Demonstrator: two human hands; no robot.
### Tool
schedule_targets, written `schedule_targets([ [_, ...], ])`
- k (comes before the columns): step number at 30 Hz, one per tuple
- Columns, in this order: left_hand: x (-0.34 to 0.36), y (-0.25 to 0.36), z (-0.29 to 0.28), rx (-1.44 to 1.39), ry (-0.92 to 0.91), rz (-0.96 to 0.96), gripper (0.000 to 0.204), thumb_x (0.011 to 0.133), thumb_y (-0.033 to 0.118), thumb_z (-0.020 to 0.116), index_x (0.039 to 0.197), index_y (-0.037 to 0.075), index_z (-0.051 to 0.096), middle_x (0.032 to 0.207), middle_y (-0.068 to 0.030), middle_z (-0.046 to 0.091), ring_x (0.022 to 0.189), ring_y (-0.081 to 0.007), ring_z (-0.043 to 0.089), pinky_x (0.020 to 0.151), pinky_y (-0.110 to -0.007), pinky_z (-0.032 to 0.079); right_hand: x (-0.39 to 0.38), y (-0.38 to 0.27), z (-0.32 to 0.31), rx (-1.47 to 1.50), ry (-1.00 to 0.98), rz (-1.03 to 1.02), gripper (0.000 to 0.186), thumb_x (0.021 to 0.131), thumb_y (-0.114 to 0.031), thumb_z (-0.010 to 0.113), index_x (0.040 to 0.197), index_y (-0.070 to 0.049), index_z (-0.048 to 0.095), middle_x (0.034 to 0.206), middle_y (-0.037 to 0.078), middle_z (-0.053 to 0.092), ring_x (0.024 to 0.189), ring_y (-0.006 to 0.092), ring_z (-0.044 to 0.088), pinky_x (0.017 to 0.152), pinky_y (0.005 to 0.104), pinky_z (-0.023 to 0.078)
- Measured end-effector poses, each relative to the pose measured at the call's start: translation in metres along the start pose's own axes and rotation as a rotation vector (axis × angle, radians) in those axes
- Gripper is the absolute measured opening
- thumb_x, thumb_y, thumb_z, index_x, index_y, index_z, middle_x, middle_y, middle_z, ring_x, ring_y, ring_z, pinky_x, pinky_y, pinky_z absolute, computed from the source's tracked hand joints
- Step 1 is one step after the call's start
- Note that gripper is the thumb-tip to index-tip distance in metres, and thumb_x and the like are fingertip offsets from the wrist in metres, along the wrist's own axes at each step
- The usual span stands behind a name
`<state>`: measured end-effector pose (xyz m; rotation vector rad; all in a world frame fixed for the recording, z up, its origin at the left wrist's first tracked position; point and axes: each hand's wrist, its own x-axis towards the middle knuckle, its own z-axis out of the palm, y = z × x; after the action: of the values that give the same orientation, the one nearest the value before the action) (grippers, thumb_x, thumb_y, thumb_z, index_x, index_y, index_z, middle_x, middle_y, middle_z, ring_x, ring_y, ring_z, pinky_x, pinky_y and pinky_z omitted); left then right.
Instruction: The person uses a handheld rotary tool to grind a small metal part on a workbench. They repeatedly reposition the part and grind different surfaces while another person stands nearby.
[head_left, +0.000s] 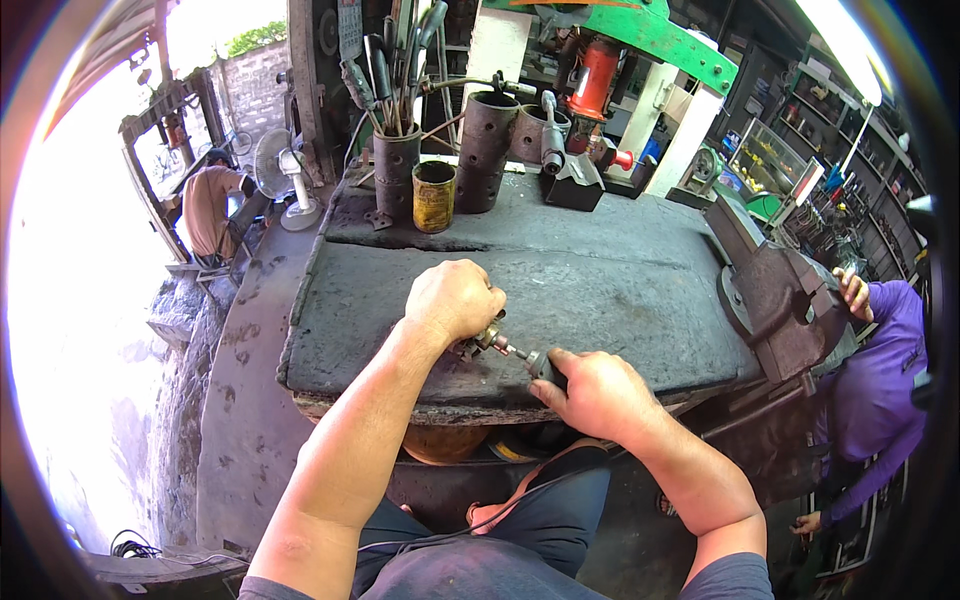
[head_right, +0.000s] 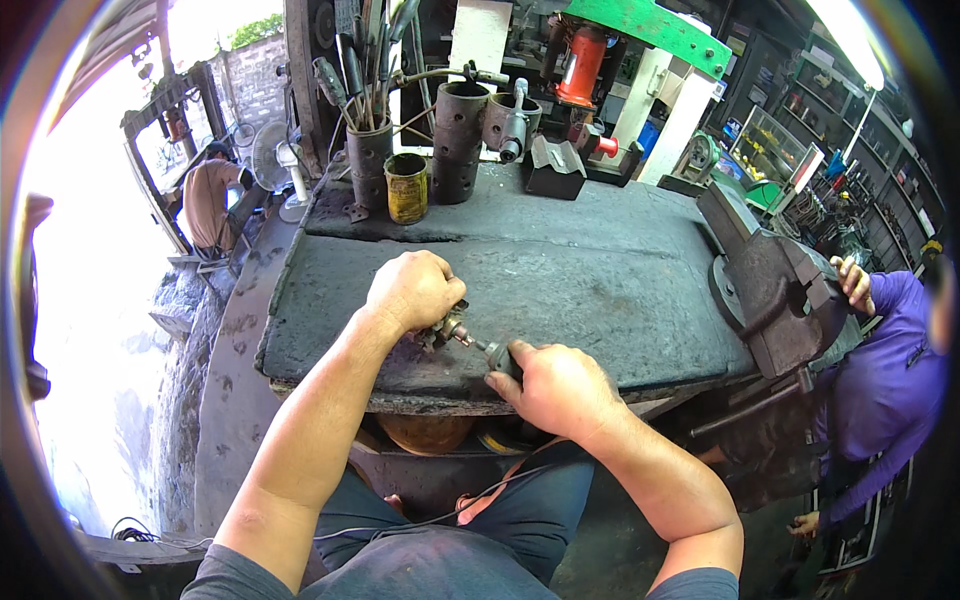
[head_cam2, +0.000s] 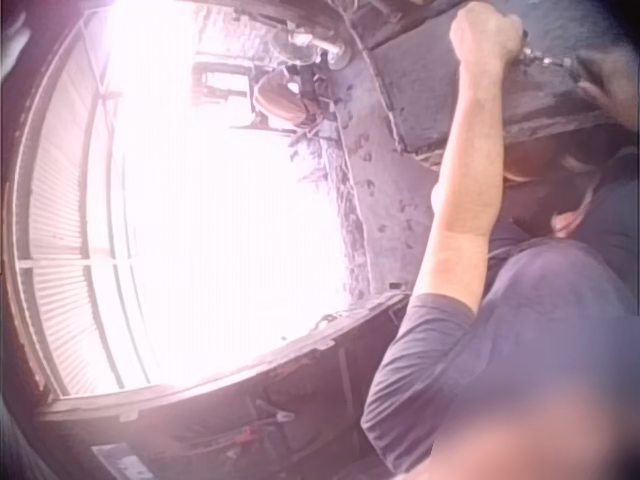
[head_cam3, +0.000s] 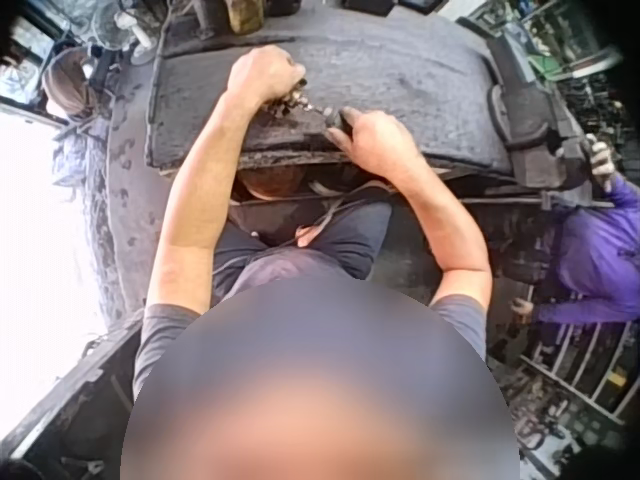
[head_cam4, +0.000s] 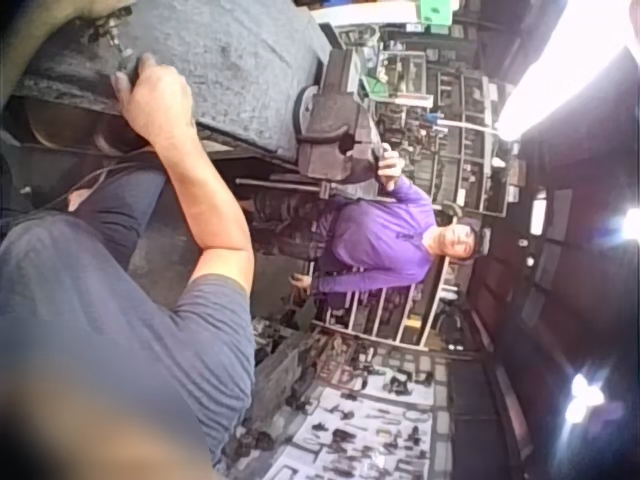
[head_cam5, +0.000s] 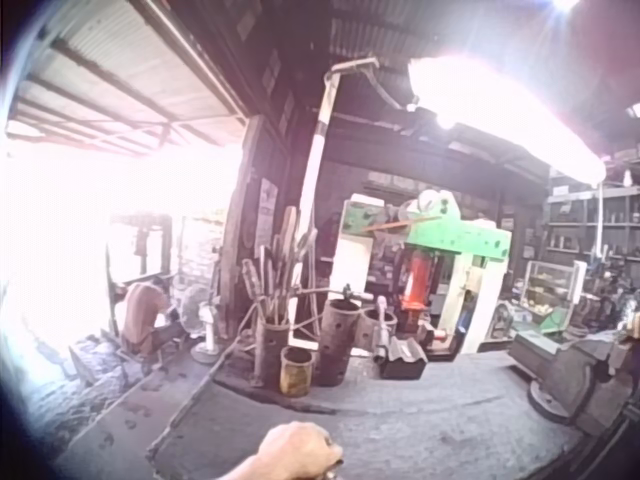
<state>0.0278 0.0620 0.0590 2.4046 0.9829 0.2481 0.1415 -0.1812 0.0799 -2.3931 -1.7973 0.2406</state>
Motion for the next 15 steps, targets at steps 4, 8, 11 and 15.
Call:
schedule_targets([
  [4,0.0016,-0.0003,0.0015,0.009,0.011,0.001,0.042,0.098,0.039,0.073,0.112,0.007,0.094,0.118,-0.0244,0.089,0.118,-0.0432,0.086,0.111,-0.052,0.065,0.001,-0.0007,0.0004,0.021,0.017,0.008,0.049,0.111,-0.051,0.08,0.124,-0.003,0.077,0.097,0.028,0.083,0.098,0.0538,0.081,0.088,0.0645,0.065],
  [8,0.0018,-0.0024,0.005,0.012,0.046,0.008,0.04,0.096,0.039,0.072,0.112,0.011,0.095,0.113,-0.0225,0.09,0.111,-0.0426,0.087,0.108,-0.052,0.067,0.0022,0.0,0.0,0.009,0.006,0.01,0.048,0.111,-0.05,0.08,0.124,-0.003,0.077,0.096,0.027,0.083,0.098,0.0543,0.081,0.088,0.0648,0.064],
  [11,0.0029,-0.0039,0.0053,0.021,0.04,0.01,0.04,0.097,0.039,0.072,0.112,0.01,0.095,0.113,-0.0226,0.09,0.111,-0.0429,0.087,0.108,-0.052,0.067,0.0029,-0.0009,-0.0015,-0.002,-0.005,0.004,0.048,0.112,-0.05,0.08,0.123,-0.003,0.077,0.096,0.027,0.083,0.098,0.0545,0.081,0.088,0.0648,0.065],
  [15,0.0026,-0.004,0.0058,0.018,0.04,0.01,0.04,0.097,0.039,0.072,0.112,0.01,0.095,0.113,-0.0228,0.09,0.112,-0.0432,0.087,0.107,-0.051,0.067,0.0027,-0.0021,-0.0051,0.013,-0.012,0.017,0.048,0.112,-0.05,0.08,0.121,-0.003,0.077,0.096,0.028,0.083,0.099,0.0548,0.081,0.089,0.0646,0.064],
])
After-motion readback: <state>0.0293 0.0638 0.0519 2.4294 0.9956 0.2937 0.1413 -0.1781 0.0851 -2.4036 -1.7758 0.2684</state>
